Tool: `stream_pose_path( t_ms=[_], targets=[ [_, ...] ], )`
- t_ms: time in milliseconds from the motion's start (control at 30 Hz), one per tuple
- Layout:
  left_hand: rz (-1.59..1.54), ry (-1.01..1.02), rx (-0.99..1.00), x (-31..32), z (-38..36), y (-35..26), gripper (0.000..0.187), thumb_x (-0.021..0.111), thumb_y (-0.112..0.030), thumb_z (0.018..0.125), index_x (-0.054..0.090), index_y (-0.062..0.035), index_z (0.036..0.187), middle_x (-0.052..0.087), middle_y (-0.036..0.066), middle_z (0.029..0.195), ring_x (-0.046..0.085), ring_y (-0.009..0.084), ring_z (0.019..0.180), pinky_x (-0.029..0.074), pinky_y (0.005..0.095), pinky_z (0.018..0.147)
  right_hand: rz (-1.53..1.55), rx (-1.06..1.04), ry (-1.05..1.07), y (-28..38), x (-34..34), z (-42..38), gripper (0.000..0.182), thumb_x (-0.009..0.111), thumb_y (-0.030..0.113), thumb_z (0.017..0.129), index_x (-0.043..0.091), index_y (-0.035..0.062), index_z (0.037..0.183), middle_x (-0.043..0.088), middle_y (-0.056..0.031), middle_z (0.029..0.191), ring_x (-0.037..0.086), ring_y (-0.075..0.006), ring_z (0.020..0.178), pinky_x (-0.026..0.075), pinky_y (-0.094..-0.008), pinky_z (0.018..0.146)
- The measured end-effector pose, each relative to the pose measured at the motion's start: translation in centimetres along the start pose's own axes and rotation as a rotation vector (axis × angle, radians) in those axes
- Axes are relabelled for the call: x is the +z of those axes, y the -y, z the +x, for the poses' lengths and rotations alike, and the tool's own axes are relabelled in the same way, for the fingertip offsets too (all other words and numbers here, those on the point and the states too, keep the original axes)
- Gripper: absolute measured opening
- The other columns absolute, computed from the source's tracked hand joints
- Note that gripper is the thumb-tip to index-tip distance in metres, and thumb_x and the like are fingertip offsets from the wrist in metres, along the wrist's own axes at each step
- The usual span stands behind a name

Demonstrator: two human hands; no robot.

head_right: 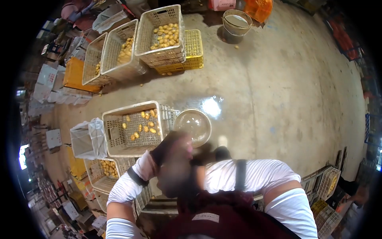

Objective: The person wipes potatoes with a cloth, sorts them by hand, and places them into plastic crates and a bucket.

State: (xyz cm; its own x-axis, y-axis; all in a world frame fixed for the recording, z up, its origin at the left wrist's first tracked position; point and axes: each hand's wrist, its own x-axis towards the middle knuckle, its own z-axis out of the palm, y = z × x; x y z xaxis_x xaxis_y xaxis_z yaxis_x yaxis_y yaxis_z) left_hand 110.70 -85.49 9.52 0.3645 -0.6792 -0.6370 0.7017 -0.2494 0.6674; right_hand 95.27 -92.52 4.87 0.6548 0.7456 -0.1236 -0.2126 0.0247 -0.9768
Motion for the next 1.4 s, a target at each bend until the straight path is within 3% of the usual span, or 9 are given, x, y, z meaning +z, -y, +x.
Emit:
stream_pose_path(
  t_ms=[133,333,700,833,1000,1067,1167,1233,1400],
  targets=[
    [1.098,-0.116,0.708,-1.1,2.8,2.1,0.019,0.071,-0.021,0.08,0.06,-0.0072,0.072,0.064,0.011,0.066,0.067,0.0287,0.064,0.051,0.0427,0.059,-0.526,0.193,-0.316,5.2,-1.6,0.5,0.017,0.066,0.021,0.081,0.065,0.0123,0.066,0.061,-0.0053,0.067,0.06,-0.0223,0.057,0.046,-0.0376,0.056],
    [0.887,-0.158,0.539,-1.7,6.1,6.0,0.02,0.075,-0.021,0.068,0.059,-0.0093,0.067,0.062,0.012,0.066,0.062,0.0354,0.063,0.047,0.0486,0.059,-0.917,-0.202,-0.027,-3.2,-2.7,1.0,0.012,0.064,0.021,0.085,0.068,0.0127,0.077,0.063,-0.0068,0.073,0.064,-0.0242,0.067,0.049,-0.0416,0.063],
    [1.203,-0.458,0.862,-3.5,7.0,6.9,0.028,0.076,-0.021,0.068,0.059,-0.004,0.082,0.06,0.017,0.079,0.06,0.0381,0.073,0.046,0.0485,0.061,-0.723,0.288,0.037,-6.7,-4.9,2.2,0.01,0.064,0.02,0.087,0.069,0.0129,0.092,0.067,-0.011,0.09,0.067,-0.026,0.084,0.052,-0.0396,0.074],
    [-0.39,-0.208,0.708,-6.4,0.2,8.9,0.025,0.054,-0.031,0.102,0.059,-0.0105,0.115,0.063,0.004,0.094,0.063,0.0184,0.084,0.055,0.0343,0.076,-0.682,0.327,-0.034,-3.8,-3.1,3.5,0.012,0.065,0.02,0.088,0.069,0.013,0.097,0.068,-0.0125,0.096,0.067,-0.0267,0.09,0.053,-0.0389,0.078],
    [-0.516,-0.695,0.907,-7.8,-14.5,15.6,0.045,0.074,-0.02,0.087,0.056,-0.0055,0.125,0.058,0.01,0.114,0.057,0.0245,0.106,0.05,0.0368,0.092,-1.171,-1.025,0.298,6.2,2.9,8.1,0.021,0.068,0.013,0.083,0.069,0.0127,0.105,0.068,-0.0102,0.108,0.066,-0.0303,0.107,0.053,-0.0454,0.091],
    [-0.467,-0.9,1.105,-7.6,-20.4,21.0,0.044,0.072,-0.024,0.091,0.056,-0.007,0.129,0.057,0.009,0.122,0.055,0.0243,0.113,0.049,0.0366,0.097,-1.066,-1.109,0.265,10.3,8.4,11.2,0.025,0.068,0.016,0.078,0.07,0.013,0.103,0.068,-0.0097,0.105,0.065,-0.0294,0.099,0.053,-0.0395,0.091],
    [-0.202,-1.396,1.189,-8.8,-29.3,31.7,0.034,0.056,-0.03,0.103,0.058,-0.0061,0.127,0.061,0.008,0.116,0.058,0.021,0.108,0.049,0.0345,0.095,-0.645,-0.746,0.078,10.3,18.0,15.1,0.027,0.068,0.016,0.086,0.066,0.0079,0.111,0.064,-0.0076,0.119,0.06,-0.0264,0.112,0.049,-0.0397,0.1],
    [-1.078,-1.025,1.294,-3.6,-38.0,35.0,0.03,0.046,-0.022,0.107,0.059,-0.0013,0.124,0.066,0.006,0.11,0.062,0.0151,0.1,0.051,0.0309,0.089,-0.228,-0.276,-0.082,4.1,24.4,19.5,0.028,0.066,0.019,0.091,0.064,0.0072,0.117,0.063,-0.0024,0.116,0.059,-0.0227,0.111,0.047,-0.0405,0.1],
    [-0.868,-1.593,1.247,9.6,-50.9,47.3,0.033,0.043,-0.026,0.106,0.06,-0.0037,0.123,0.066,0.005,0.108,0.064,0.0144,0.097,0.052,0.0288,0.083,0.315,0.354,0.495,-3.1,42.0,21.0,0.04,0.057,0.031,0.102,0.058,0.0071,0.134,0.058,-0.0036,0.128,0.051,-0.0145,0.122,0.04,-0.0345,0.107]
  ],
)
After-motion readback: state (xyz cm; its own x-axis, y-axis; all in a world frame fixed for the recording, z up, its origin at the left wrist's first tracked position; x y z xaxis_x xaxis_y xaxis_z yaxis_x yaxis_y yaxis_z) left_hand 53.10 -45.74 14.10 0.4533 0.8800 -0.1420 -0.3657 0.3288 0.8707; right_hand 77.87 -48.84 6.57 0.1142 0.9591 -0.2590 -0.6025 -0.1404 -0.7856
